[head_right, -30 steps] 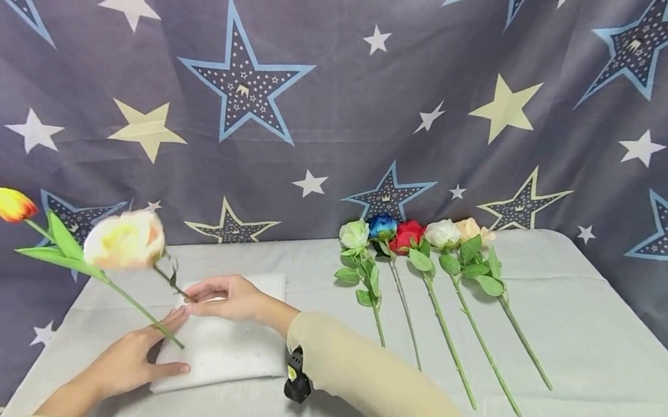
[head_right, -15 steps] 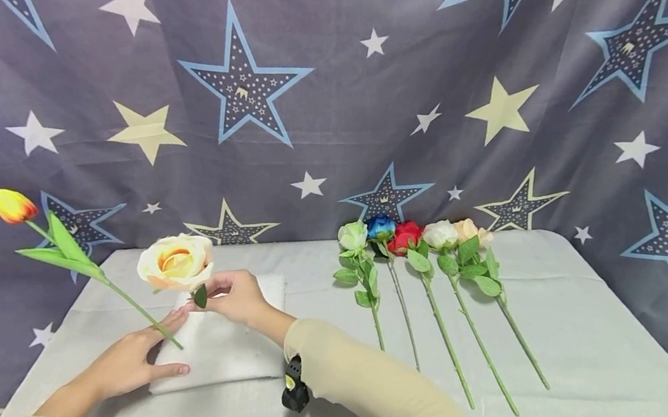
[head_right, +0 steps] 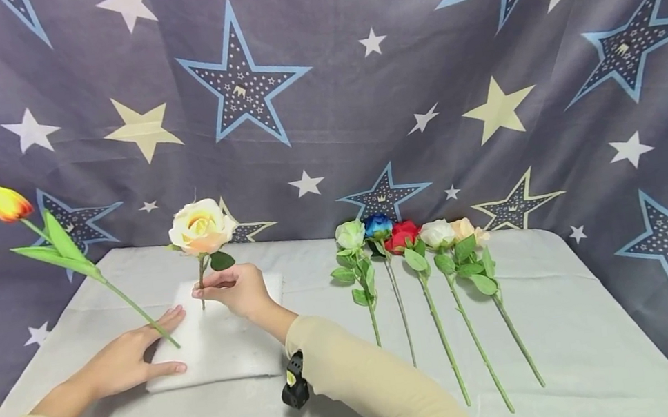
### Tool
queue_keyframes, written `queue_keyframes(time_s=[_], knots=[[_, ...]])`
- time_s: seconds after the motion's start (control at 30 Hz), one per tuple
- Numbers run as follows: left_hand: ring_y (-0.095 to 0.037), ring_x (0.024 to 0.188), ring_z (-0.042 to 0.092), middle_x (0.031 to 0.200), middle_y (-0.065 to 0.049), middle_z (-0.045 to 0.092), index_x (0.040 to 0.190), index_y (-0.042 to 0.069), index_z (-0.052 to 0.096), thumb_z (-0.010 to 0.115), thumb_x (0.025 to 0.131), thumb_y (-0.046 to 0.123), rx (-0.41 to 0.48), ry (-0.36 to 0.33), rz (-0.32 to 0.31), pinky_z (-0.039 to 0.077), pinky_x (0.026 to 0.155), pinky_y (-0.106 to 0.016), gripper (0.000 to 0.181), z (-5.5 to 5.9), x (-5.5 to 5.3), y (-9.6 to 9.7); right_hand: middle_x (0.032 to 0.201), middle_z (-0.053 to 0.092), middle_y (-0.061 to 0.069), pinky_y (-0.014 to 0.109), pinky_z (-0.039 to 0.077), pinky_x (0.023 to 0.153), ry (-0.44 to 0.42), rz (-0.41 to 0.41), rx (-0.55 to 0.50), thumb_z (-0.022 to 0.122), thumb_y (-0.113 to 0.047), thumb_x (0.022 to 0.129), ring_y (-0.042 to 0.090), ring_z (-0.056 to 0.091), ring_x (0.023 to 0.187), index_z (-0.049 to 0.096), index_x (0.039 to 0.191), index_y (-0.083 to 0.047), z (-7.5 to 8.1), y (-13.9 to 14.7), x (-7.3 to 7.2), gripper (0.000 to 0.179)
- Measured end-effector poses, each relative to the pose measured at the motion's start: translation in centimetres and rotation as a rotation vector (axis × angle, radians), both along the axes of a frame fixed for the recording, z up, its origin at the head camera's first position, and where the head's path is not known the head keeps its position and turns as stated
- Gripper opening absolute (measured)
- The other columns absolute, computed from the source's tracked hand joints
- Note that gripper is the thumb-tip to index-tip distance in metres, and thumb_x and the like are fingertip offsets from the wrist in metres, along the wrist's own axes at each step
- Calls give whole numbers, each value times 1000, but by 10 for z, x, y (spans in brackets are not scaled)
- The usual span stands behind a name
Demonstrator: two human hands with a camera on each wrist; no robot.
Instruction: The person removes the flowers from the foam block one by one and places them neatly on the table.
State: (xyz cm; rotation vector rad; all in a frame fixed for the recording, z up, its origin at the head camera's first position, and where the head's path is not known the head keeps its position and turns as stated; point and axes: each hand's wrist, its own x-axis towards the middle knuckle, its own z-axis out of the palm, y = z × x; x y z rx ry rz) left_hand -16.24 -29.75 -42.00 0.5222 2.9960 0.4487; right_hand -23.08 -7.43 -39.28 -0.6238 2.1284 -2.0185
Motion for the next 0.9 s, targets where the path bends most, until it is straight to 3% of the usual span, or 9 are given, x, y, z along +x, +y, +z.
queue_keyframes(time_s=[0.23, 0.73, 0.9], knots=[[-43, 136, 41, 154, -15, 36, 148, 12, 37, 60, 74, 75, -1, -9, -4, 39, 105, -62, 100, 2, -1, 1, 99, 72, 24, 18, 59, 74, 46, -9, -11, 75, -1, 80, 35, 72, 93, 73, 93, 8, -1, 4, 0, 16], [-44, 135, 42, 153, -17, 38, 147, 10, 39, 62, 76, 71, 8, 22, -18, 39, 105, -62, 96, -1, 0, 0, 105, 69, 27, 25, 60, 81, 21, 25, -80, 73, 1, 80, 34, 72, 94, 70, 99, 12, 23, 18, 6, 22], [-44, 134, 43, 152, -17, 39, 147, 10, 40, 63, 75, 70, 9, 29, -19, 40, 105, -61, 96, -1, 0, 1, 106, 66, 32, 32, 61, 81, -43, 55, -139, 70, 6, 81, 18, 75, 82, 66, 101, 16, 25, 30, 9, 23]])
